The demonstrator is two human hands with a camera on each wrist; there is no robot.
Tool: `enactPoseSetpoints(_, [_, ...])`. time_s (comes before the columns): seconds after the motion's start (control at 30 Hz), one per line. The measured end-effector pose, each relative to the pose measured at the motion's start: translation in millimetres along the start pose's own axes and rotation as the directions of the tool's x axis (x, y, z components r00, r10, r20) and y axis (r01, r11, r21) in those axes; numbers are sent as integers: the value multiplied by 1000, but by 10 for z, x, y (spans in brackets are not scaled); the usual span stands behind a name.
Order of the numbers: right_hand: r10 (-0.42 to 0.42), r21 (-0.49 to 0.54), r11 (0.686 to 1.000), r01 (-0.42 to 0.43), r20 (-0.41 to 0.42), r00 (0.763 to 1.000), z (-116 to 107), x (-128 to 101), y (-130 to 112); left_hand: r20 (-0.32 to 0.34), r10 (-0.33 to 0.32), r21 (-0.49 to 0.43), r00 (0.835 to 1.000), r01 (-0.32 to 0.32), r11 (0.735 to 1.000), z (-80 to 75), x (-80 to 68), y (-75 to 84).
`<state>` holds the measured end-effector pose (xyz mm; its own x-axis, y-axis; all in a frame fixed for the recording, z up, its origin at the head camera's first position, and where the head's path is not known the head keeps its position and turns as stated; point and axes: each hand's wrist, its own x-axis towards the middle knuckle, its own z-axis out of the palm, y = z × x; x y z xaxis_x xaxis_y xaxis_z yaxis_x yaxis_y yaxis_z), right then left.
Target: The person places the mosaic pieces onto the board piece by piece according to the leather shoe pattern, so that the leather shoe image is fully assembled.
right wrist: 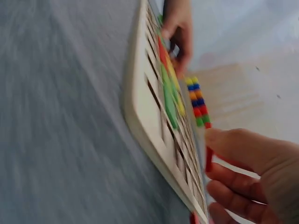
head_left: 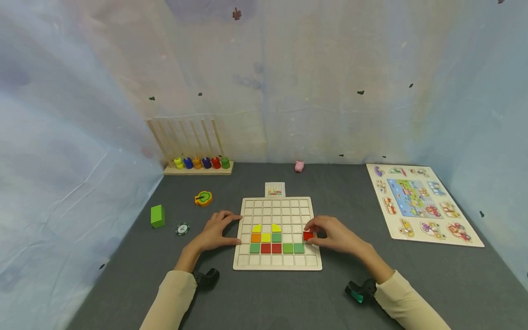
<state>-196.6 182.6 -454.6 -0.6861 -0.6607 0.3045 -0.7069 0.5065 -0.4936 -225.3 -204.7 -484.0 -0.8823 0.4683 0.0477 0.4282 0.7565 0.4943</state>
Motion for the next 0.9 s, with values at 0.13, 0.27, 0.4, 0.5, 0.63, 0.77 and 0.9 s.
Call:
enactPoseSetpoints(0.13, [-14,-6,1000,14,-10,1000,137,119,-88,3,-6,-3,1000,6,1000,-6,-1,12])
enactPoseSetpoints(0.27, [-24,4,1000,24,-21,999,259,203,-142,8,-15,-6,1000,15,1000,-13,-3,20])
enactPoseSetpoints(0.4, [-41,-9,999,41,-61,997,367,253,-146,8,-14,-5,1000,14,1000,-9,-5,18])
enactPoseSetpoints(0.5, [-62,-21,998,60,-87,994,421,274,-135,10,-17,-7,1000,17,1000,-9,-7,18])
enactPoseSetpoints(0.63, [-77,-28,997,75,-98,992,446,293,-122,14,-24,-8,1000,24,1000,-12,-8,18])
enactPoseSetpoints(0.77, [-85,-35,996,82,-101,991,440,300,-121,11,-17,-4,1000,17,1000,-13,-5,13])
enactPoseSetpoints(0.9, [-90,-47,995,85,-112,990,432,288,-107,10,-9,8,1000,9,1000,-10,-4,9])
